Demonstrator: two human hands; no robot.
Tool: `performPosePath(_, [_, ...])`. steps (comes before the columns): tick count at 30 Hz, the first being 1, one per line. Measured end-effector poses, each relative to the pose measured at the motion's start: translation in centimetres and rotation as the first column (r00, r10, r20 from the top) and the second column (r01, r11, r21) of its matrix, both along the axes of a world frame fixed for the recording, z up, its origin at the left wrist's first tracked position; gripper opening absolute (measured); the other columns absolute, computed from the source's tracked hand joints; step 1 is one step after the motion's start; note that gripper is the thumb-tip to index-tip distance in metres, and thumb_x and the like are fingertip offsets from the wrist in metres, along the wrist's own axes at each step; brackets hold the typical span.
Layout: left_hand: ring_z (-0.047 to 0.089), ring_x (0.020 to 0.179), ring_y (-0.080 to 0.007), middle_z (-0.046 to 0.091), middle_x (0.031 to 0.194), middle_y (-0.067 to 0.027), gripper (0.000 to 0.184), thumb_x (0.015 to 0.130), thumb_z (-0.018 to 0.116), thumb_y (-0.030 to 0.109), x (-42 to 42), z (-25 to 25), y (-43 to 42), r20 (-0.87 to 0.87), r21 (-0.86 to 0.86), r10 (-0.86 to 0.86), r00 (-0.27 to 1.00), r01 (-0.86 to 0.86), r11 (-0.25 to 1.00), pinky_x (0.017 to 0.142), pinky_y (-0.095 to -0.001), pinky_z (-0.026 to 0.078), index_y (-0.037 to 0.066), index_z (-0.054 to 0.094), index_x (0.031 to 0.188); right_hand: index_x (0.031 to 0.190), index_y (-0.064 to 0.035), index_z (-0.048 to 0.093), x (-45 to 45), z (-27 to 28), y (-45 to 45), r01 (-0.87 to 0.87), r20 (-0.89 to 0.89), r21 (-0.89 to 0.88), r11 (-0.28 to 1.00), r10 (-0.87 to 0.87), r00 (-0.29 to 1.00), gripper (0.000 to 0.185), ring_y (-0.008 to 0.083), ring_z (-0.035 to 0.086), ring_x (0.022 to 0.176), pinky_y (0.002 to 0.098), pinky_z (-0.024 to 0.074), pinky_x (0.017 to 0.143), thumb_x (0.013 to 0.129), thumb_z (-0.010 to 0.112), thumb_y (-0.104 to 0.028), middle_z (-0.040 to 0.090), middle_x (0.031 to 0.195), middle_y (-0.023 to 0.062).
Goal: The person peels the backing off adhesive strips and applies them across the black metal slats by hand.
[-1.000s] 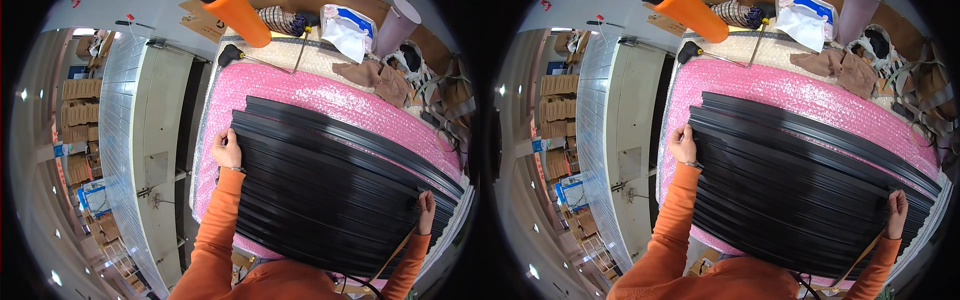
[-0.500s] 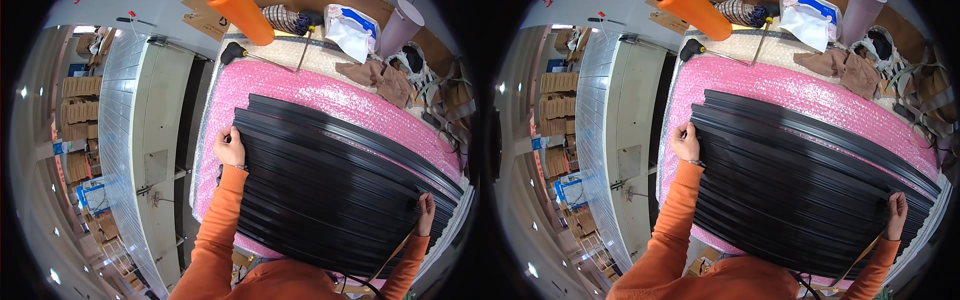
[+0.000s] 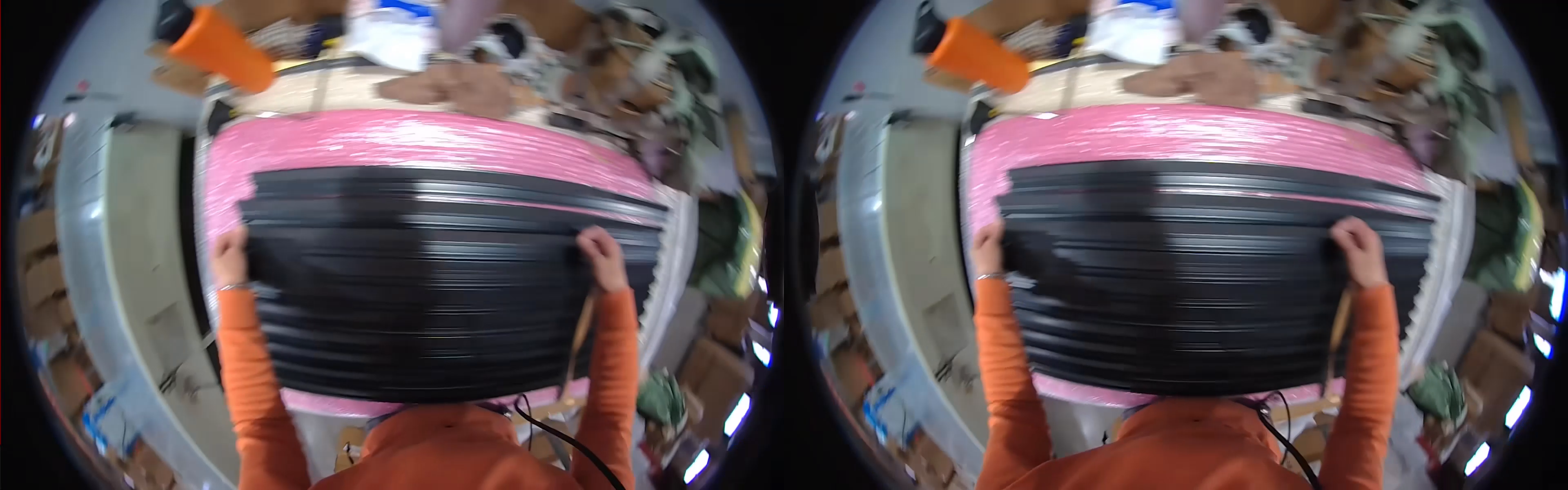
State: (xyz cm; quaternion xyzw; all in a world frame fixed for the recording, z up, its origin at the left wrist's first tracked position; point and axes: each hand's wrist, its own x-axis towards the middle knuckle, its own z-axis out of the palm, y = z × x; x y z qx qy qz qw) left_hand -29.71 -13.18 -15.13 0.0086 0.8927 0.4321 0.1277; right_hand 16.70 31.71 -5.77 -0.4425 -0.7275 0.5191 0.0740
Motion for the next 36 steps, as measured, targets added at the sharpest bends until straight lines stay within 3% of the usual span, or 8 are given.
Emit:
performPosePath(13, [0.053,0.068,-0.0130,0.063,0.073,-0.0054,0.033,0.082,0.068,0.030,-2.5,-2.9,-0.1,-0.063,-0.093,0.010,0.998,-0.016,0.996,0.065,-0.0299,0.045,-0.002,0.064,0.083,0.097,-0.0026,0.065,11.3,9.2,-0.9,0.160,0.054,-0.228,0.960,-0.151,0.987,0.018,0.0020,0.047,0.059,0.0173,0.0358,0.053,0.082,0.068,-0.013,0.059,0.072,-0.0030])
performPosePath(21, [0.057,0.098,-0.0416,0.058,0.109,-0.0279,0.047,0.085,0.060,0.031,4.0,3.3,6.9,-0.528,-0.423,0.022,0.849,-0.285,0.860,0.086,-0.0447,0.045,-0.003,0.052,0.116,0.093,-0.0004,0.063,16.4,11.6,-3.1,0.071,-0.104,-0.356,0.932,-0.115,0.988,0.015,0.0037,0.046,0.056,0.0178,0.0367,0.049,0.086,0.061,-0.014,0.059,0.071,0.0000])
performPosePath(22, [0.058,0.091,-0.0407,0.059,0.100,-0.0276,0.045,0.086,0.059,0.031,5.6,3.4,7.7,-0.747,-0.374,-0.163,0.645,-0.204,0.905,0.082,-0.0447,0.045,-0.007,0.053,0.109,0.093,-0.0004,0.063,16.4,12.0,-3.2,0.049,-0.129,-0.368,0.929,-0.103,0.986,0.015,0.0037,0.046,0.056,0.0178,0.0367,0.049,0.086,0.061,-0.014,0.059,0.071,0.0000])
performPosePath(25, [0.056,0.072,-0.0218,0.059,0.079,-0.0140,0.040,0.092,0.050,0.036,21.6,11.0,13.9,-0.428,0.064,-0.175,0.887,0.223,0.973,0.065,-0.0347,0.045,-0.003,0.055,0.087,0.083,0.0014,0.059,16.4,13.0,-3.8,0.037,-0.213,-0.282,0.959,-0.100,0.972,0.012,0.0060,0.051,0.056,0.0205,0.0420,0.050,0.087,0.059,-0.010,0.062,0.070,0.0035])
performPosePath(26, [0.057,0.068,-0.0196,0.061,0.077,-0.0108,0.046,0.092,0.047,0.046,27.0,12.6,15.8,0.223,0.459,-0.251,0.942,0.126,0.879,0.063,-0.0311,0.044,0.002,0.056,0.085,0.083,0.0014,0.059,16.4,13.1,-4.1,0.009,-0.243,-0.298,0.954,-0.085,0.966,0.012,0.0060,0.051,0.056,0.0205,0.0420,0.050,0.087,0.059,-0.010,0.062,0.070,0.0035])
performPosePath(28, [0.056,0.099,-0.0242,0.057,0.110,-0.0141,0.074,0.083,0.045,0.067,38.9,19.1,20.6,0.689,0.588,-0.434,0.581,-0.098,0.803,0.080,-0.0370,0.046,0.000,0.048,0.115,0.085,0.0018,0.059,16.9,13.3,-5.0,0.043,-0.248,-0.154,0.987,-0.080,0.966,0.010,0.0071,0.053,0.054,0.0225,0.0429,0.050,0.085,0.059,-0.008,0.061,0.067,0.0054])
performPosePath(31, [0.041,0.125,-0.0309,0.041,0.135,-0.0179,0.071,0.090,0.038,0.059,44.5,20.1,26.7,0.696,0.713,-0.671,0.255,-0.350,0.607,0.100,-0.0466,0.036,0.001,0.034,0.130,0.076,-0.0032,0.052,19.0,13.4,-6.5,-0.063,-0.116,0.657,0.752,0.183,0.976,0.004,0.0328,0.057,0.058,0.0404,0.0455,0.054,0.075,0.056,-0.004,0.057,0.064,0.0144])
performPosePath(36, [0.039,0.128,-0.0293,0.041,0.139,-0.0053,0.047,0.099,0.019,0.040,44.4,21.2,29.4,0.649,0.756,-0.634,0.421,-0.451,0.475,0.101,-0.0577,0.030,0.011,0.038,0.130,0.076,-0.0064,0.051,32.9,13.6,-3.1,0.042,0.062,0.796,0.603,-0.151,0.987,0.005,0.0349,0.055,0.062,0.0440,0.0425,0.054,0.073,0.050,-0.002,0.051,0.063,0.0149])
